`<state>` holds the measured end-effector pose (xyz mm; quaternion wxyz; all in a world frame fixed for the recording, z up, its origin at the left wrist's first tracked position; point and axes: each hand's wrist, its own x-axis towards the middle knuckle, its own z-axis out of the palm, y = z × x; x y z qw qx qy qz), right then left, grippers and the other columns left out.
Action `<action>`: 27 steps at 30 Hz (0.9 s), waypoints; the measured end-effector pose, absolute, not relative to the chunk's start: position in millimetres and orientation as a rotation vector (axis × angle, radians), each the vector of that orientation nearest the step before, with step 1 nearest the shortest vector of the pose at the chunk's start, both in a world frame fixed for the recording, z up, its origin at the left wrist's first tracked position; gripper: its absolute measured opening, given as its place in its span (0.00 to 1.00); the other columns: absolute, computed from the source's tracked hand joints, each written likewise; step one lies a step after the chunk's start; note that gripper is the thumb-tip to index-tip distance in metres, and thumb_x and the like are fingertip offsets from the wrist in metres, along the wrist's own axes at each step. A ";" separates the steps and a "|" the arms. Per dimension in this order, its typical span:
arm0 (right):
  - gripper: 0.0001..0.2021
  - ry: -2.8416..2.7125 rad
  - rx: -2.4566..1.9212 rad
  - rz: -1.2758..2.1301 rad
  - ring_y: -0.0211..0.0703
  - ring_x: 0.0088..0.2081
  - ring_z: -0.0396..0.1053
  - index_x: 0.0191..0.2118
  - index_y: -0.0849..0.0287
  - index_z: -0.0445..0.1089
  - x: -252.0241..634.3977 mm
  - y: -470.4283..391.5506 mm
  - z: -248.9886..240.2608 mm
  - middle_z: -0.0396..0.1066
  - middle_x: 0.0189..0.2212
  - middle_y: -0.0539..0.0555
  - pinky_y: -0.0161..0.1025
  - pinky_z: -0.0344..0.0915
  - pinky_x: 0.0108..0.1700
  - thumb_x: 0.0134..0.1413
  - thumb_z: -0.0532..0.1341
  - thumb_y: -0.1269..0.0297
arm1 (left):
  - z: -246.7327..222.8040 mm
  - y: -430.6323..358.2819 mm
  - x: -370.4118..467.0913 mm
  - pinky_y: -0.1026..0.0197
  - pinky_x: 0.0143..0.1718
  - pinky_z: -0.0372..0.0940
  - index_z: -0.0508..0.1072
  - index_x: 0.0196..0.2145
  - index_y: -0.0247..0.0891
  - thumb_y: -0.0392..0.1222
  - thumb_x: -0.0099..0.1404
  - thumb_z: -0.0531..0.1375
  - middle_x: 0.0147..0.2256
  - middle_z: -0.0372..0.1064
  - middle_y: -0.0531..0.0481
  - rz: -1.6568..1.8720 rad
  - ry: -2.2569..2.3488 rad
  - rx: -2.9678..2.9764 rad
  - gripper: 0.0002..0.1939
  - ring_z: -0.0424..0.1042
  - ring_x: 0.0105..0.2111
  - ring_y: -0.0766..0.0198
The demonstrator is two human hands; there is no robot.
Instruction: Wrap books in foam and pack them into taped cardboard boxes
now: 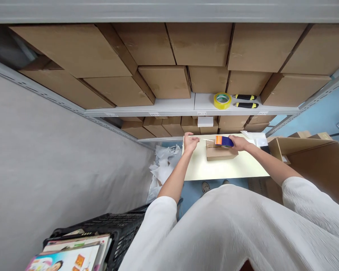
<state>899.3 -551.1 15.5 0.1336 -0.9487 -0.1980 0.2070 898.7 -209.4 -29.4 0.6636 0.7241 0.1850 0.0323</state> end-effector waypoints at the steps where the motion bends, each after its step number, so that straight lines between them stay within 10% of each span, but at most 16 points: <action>1: 0.21 -0.584 -2.758 0.599 0.59 0.45 0.76 0.51 0.51 0.66 899.7 -552.5 16.6 0.78 0.50 0.62 0.44 0.65 0.40 0.60 0.70 0.48 | -34.1 -208.2 895.8 0.61 0.34 0.66 0.63 0.48 0.45 0.34 0.55 0.69 0.26 0.77 0.56 0.068 0.424 1.613 0.26 0.78 0.30 0.60; 27: 0.30 -0.591 -2.837 0.572 0.60 0.52 0.74 0.61 0.55 0.69 901.8 -543.1 27.7 0.76 0.55 0.64 0.44 0.67 0.48 0.58 0.74 0.51 | -146.1 -234.3 866.2 0.56 0.43 0.72 0.69 0.40 0.44 0.39 0.52 0.71 0.27 0.75 0.55 -0.040 0.631 1.424 0.20 0.79 0.31 0.60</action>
